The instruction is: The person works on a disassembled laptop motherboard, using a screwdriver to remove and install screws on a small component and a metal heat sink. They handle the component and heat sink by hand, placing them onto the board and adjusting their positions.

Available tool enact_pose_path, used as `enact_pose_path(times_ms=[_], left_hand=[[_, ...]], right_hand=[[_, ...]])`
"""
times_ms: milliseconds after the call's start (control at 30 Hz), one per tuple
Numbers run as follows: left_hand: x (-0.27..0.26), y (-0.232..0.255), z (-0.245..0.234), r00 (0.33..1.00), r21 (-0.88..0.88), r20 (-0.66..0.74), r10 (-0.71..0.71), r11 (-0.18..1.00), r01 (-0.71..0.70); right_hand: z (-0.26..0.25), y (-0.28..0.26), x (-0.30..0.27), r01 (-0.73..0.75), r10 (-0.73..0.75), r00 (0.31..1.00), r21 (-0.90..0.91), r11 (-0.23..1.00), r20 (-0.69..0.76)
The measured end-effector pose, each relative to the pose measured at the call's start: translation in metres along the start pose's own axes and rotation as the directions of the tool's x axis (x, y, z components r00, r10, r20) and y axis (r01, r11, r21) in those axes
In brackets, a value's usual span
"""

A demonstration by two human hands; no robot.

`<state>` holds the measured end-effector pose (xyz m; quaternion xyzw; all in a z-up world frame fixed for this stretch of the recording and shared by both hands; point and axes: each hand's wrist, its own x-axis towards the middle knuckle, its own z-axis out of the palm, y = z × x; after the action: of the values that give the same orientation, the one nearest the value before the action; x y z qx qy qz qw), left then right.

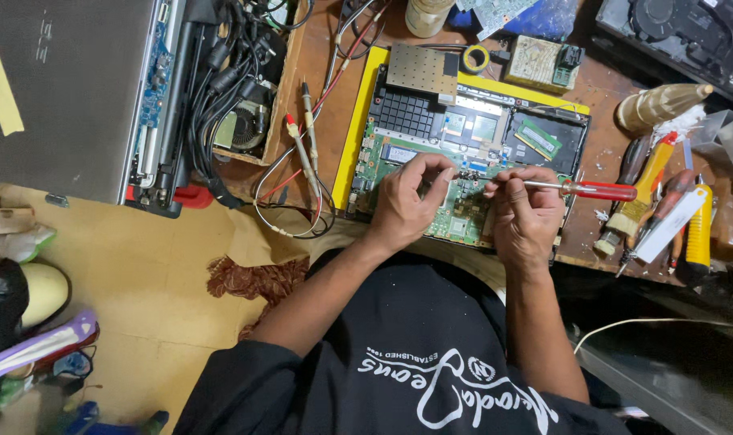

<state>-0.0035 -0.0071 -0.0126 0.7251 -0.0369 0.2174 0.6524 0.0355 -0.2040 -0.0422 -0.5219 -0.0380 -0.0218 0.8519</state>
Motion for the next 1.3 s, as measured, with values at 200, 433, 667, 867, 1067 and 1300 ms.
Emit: enact_pose_path(times_ms=[200,433,667,867,1067,1300], left_hand=[[0.003,-0.002,-0.008,1.0,-0.115,0.003,-0.024,0.993,0.024],[0.007,0.012,-0.015,0.995,-0.367,0.088,-0.051,0.927,0.08],[0.007,0.016,-0.025,0.991,-0.434,0.098,-0.086,0.893,0.121],[0.004,0.019,-0.031,0.991,-0.418,0.091,-0.099,0.899,0.128],[0.002,0.026,-0.04,0.998,-0.252,0.047,-0.052,0.966,0.063],[0.005,0.046,-0.065,1.0,-0.061,-0.005,0.003,0.998,-0.003]], right_hand=[[0.005,-0.011,0.0,0.034,-0.033,0.998,0.011,0.999,-0.053],[0.03,-0.038,0.003,0.156,-0.156,0.988,-0.034,0.987,-0.016],[0.048,-0.047,0.008,0.295,-0.284,0.952,-0.088,0.951,0.117],[0.058,-0.048,0.007,0.32,-0.3,0.939,-0.112,0.941,0.168],[0.067,-0.047,0.007,0.354,-0.319,0.918,-0.128,0.926,0.236],[0.098,-0.063,0.014,0.374,-0.293,0.894,-0.204,0.905,0.339]])
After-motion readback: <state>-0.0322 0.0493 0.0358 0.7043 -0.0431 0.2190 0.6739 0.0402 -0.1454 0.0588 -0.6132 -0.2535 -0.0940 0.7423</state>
